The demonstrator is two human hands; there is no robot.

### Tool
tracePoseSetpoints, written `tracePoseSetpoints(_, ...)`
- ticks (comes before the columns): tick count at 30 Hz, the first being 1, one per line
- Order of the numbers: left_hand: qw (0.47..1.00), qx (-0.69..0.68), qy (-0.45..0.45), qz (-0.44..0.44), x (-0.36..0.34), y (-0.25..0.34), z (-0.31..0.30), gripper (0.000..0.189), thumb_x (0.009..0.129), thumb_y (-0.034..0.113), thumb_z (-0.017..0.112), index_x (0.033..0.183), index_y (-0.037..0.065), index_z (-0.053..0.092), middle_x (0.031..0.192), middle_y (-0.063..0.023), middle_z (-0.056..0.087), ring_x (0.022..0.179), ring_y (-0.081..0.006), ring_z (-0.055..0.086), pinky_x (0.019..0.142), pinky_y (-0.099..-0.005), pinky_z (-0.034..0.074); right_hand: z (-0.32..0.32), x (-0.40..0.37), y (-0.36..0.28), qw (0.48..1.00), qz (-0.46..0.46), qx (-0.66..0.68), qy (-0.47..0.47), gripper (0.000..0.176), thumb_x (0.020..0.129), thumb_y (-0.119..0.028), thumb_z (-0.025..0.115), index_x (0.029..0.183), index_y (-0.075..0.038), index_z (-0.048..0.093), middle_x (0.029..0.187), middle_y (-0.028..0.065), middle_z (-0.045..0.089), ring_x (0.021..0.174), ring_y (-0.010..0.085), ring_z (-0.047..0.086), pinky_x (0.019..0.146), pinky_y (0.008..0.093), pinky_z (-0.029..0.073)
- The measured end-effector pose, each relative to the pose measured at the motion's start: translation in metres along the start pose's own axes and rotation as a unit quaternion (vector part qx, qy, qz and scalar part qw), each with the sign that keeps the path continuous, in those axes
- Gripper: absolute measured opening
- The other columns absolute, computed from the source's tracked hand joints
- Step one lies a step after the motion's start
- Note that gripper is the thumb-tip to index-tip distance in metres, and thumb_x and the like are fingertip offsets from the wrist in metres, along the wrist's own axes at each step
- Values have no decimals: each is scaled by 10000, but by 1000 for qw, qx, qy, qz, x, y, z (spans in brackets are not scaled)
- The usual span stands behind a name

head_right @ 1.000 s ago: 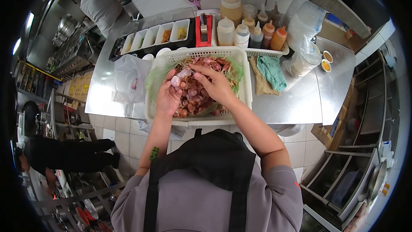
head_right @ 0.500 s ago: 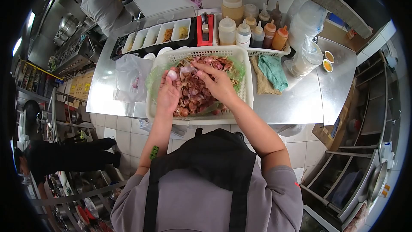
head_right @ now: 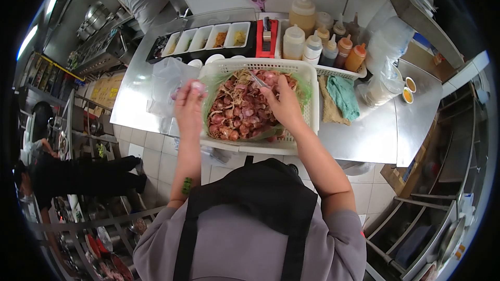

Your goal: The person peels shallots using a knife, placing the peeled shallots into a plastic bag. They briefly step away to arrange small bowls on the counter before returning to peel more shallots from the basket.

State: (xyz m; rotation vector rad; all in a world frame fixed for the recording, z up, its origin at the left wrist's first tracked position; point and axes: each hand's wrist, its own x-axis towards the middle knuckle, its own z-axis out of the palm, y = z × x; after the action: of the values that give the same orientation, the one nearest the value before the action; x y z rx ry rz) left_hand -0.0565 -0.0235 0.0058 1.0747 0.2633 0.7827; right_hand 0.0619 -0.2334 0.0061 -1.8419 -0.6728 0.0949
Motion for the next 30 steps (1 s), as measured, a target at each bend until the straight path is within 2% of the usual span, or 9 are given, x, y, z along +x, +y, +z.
tracePoseSetpoints(3, 952, 252, 99, 142, 27, 28, -45, 295, 802, 145, 666, 1037, -15, 588, 944, -84, 621, 812, -136, 587, 694, -262, 495, 0, 1, 2, 999, 17, 31, -22, 265, 861, -207, 578, 981, -7, 453, 853, 161, 588, 786, 315, 579, 704, 360, 440)
tracePoseSetpoints(11, 772, 602, 121, 167, 92, -1, -110, 333, 780, 175, 663, 1020, -41, 584, 890, -147, 628, 764, -213, 605, 665, -279, 490, 1, 0, -7, 999, -18, 28, -22, 234, 861, -181, 574, 974, -7, 466, 827, 144, 581, 744, 285, 564, 692, 343, 434)
tracePoseSetpoints(14, 829, 498, 107, 231, 51, 25, -47, 286, 791, 172, 644, 1001, -15, 594, 873, -136, 620, 752, -229, 608, 662, -317, 488, 2, -2, -3, 999, -44, 2, 4, 239, 859, -187, 576, 973, -7, 468, 834, 143, 583, 746, 287, 564, 694, 342, 433)
tracePoseSetpoints(16, 833, 538, -6, 128, 23, 31, -25, 238, 774, 148, 643, 960, 6, 600, 906, -132, 597, 767, -255, 602, 664, -335, 484, -2, -1, -7, 1000, -13, 4, -22, 198, 874, -163, 573, 966, -13, 483, 824, 61, 571, 748, 137, 533, 698, 262, 435)
tracePoseSetpoints(18, 762, 610, -211, 57, 1, 27, -20, 217, 744, 98, 649, 944, 26, 602, 929, -103, 604, 767, -222, 598, 684, -317, 479, -2, -3, -7, 1000, -25, 3, -19, 186, 878, -159, 567, 960, -14, 484, 804, 56, 565, 740, 129, 523, 691, 256, 427)
tracePoseSetpoints(21, 643, 700, -281, 135, -26, 16, -17, 216, 705, 108, 661, 902, 32, 616, 851, -96, 613, 791, -258, 588, 696, -341, 476, 1, -4, -3, 999, -43, 21, -18, 164, 901, -158, 524, 976, -22, 471, 752, 55, 549, 662, 113, 509, 620, 245, 420)
tracePoseSetpoints(23, 637, 704, -272, 154, -25, 10, -19, 230, 689, 141, 676, 887, 36, 624, 812, -96, 615, 806, -268, 584, 709, -353, 472, 0, -6, -4, 998, -49, 41, -20, 158, 919, -162, 488, 999, -28, 458, 721, 59, 540, 592, 106, 506, 556, 239, 421)
tracePoseSetpoints(25, 632, 708, -263, 174, -25, 12, -16, 247, 674, 174, 691, 873, 40, 632, 773, -96, 617, 820, -278, 579, 722, -365, 469, -7, -10, -25, 960, 116, 220, -131, 174, 950, -166, 389, 1078, -48, 399, 654, 69, 522, 424, 102, 458, 399, 232, 377)
tracePoseSetpoints(30, 720, 666, -189, 44, -36, 19, -6, 245, 654, 163, 726, 829, 15, 640, 694, -97, 629, 643, -213, 607, 615, -303, 481, 9, -23, -59, 932, 169, 83, -309, 201, 946, -140, 333, 1132, -63, 335, 604, 80, 520, 351, 119, 439, 329, 254, 363)
